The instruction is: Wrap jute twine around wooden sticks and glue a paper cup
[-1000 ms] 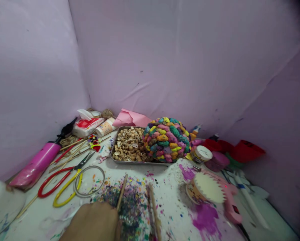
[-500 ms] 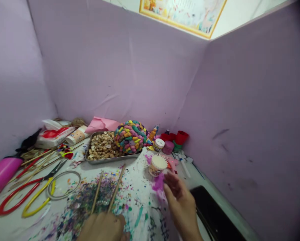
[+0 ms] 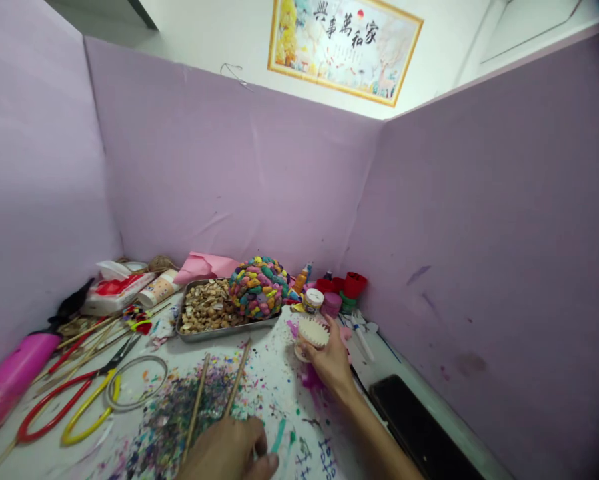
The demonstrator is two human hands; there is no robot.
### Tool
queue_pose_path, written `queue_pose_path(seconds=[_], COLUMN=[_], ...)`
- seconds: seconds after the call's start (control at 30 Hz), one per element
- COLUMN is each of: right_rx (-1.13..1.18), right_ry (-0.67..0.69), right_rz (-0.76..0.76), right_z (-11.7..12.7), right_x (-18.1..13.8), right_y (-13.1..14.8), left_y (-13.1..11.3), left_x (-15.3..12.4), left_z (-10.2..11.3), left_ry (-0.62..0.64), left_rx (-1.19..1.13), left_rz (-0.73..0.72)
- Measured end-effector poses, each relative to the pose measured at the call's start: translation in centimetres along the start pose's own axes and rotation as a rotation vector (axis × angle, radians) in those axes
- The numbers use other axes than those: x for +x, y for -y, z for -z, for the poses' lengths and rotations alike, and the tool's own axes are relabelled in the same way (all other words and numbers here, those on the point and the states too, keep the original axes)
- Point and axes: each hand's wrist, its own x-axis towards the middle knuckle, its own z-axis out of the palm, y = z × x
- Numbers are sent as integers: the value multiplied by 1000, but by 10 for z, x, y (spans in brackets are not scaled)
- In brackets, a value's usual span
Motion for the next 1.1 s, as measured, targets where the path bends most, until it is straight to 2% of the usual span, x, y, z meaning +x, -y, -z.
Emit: queue_pose_path(seconds=[0.07, 0.13, 0.27, 0.4, 0.53, 0.63, 0.7, 0.77, 0.83, 0.87, 0.93, 1.1], right_rx=[13, 44, 82, 145, 221, 248, 206, 79, -98, -211, -544, -690], right_ry=[23, 140, 302, 381, 427, 457, 413, 334, 195, 178, 243, 265], right_rz=[55, 158, 364, 477, 464, 466, 385, 189, -47, -102, -172, -303], right_z=[7, 14, 19, 12, 5, 13, 27, 45, 62, 68, 74, 60], right_x=[-17, -41, -85, -101, -102, -94, -78, -53, -23, -8, 18, 47], right_y=[13, 25, 35, 23, 15, 17, 19, 17, 9, 3, -10, -31], left_y=[8, 17, 32, 39, 38, 36, 34, 35, 37, 38, 41, 43], left_x=[9, 17, 21, 18, 22, 26, 27, 27, 27, 27, 26, 27], left_z=[-4, -11, -27, -37, -36, -33, -33, -34, -34, -32, -27, -5], left_ry=[-86, -179, -288, -262, -219, -191, -193, -225, -292, -328, -363, -351], left_rx=[-221, -366, -369, -333, -414, -476, -503, -478, -409, -368, -291, -202], left_rz=[31, 54, -130, -275, -294, -257, -179, -116, -77, -60, -40, 27])
